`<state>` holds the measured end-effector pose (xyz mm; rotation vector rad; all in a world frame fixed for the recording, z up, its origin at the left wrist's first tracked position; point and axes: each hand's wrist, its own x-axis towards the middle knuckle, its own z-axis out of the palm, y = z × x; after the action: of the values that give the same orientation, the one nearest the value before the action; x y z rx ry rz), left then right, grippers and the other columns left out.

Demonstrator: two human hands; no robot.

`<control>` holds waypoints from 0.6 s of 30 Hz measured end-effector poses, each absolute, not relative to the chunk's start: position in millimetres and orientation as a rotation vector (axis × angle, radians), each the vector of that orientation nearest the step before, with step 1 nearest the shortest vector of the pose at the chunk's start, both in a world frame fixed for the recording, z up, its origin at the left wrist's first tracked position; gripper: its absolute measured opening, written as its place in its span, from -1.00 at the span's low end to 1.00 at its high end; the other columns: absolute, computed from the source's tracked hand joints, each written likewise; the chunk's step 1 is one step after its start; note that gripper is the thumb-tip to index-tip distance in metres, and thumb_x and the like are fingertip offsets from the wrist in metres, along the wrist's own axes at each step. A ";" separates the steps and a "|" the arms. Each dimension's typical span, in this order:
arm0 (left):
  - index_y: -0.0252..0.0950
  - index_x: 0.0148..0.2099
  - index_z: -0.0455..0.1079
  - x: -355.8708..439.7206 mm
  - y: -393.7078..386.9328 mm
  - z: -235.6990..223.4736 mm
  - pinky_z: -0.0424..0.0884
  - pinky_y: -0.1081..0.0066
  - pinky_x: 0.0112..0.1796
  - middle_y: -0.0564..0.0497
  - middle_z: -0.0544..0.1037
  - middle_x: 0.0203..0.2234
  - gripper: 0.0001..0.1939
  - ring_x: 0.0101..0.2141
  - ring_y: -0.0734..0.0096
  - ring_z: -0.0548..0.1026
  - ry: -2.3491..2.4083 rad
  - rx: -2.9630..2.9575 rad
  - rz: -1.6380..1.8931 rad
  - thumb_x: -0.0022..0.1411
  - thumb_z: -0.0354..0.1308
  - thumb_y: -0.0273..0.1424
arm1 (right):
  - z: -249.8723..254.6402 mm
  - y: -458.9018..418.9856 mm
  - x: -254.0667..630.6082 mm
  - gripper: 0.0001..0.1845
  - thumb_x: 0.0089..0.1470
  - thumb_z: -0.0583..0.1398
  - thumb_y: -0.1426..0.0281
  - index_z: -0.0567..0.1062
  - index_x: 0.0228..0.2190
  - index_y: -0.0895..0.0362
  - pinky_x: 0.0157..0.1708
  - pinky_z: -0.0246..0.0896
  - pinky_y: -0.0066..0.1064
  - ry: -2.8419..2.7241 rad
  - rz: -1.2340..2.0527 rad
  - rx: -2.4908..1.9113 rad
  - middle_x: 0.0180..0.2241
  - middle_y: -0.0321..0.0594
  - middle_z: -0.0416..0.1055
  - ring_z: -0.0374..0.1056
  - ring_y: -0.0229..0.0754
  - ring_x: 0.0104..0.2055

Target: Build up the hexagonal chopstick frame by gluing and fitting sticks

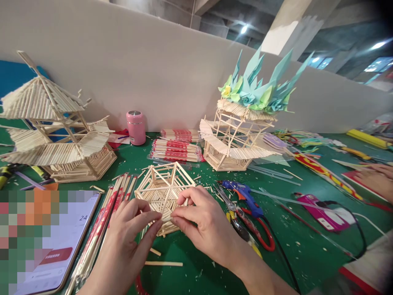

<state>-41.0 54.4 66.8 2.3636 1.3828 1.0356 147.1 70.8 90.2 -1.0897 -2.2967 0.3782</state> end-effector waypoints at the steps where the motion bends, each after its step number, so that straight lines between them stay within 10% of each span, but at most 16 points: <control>1: -0.23 -0.28 0.43 -40.7 54.2 66.9 0.34 0.39 -0.39 0.04 0.41 -0.43 -0.87 -0.40 0.40 0.41 1.384 2.364 1.047 0.20 0.05 -0.43 | 89.8 71.1 147.4 -0.79 0.11 0.15 0.47 0.52 -0.52 0.18 -0.27 0.12 -0.36 -2.297 0.381 -1.090 -0.34 -0.21 0.32 0.20 -0.20 -0.27; 18: -0.22 -0.28 0.47 -38.7 52.4 63.4 0.35 0.42 -0.48 0.04 0.37 -0.48 -0.84 -0.46 0.44 0.37 1.360 2.313 1.201 0.17 0.06 -0.47 | 86.1 69.7 150.7 -0.83 0.09 0.16 0.46 0.57 -0.43 0.14 -0.19 0.16 -0.31 -2.263 0.378 -1.089 -0.23 -0.15 0.34 0.22 -0.16 -0.18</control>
<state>-38.7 52.4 63.4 2.3126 1.3595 1.2007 150.7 69.7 86.1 -1.0891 -2.2627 0.3777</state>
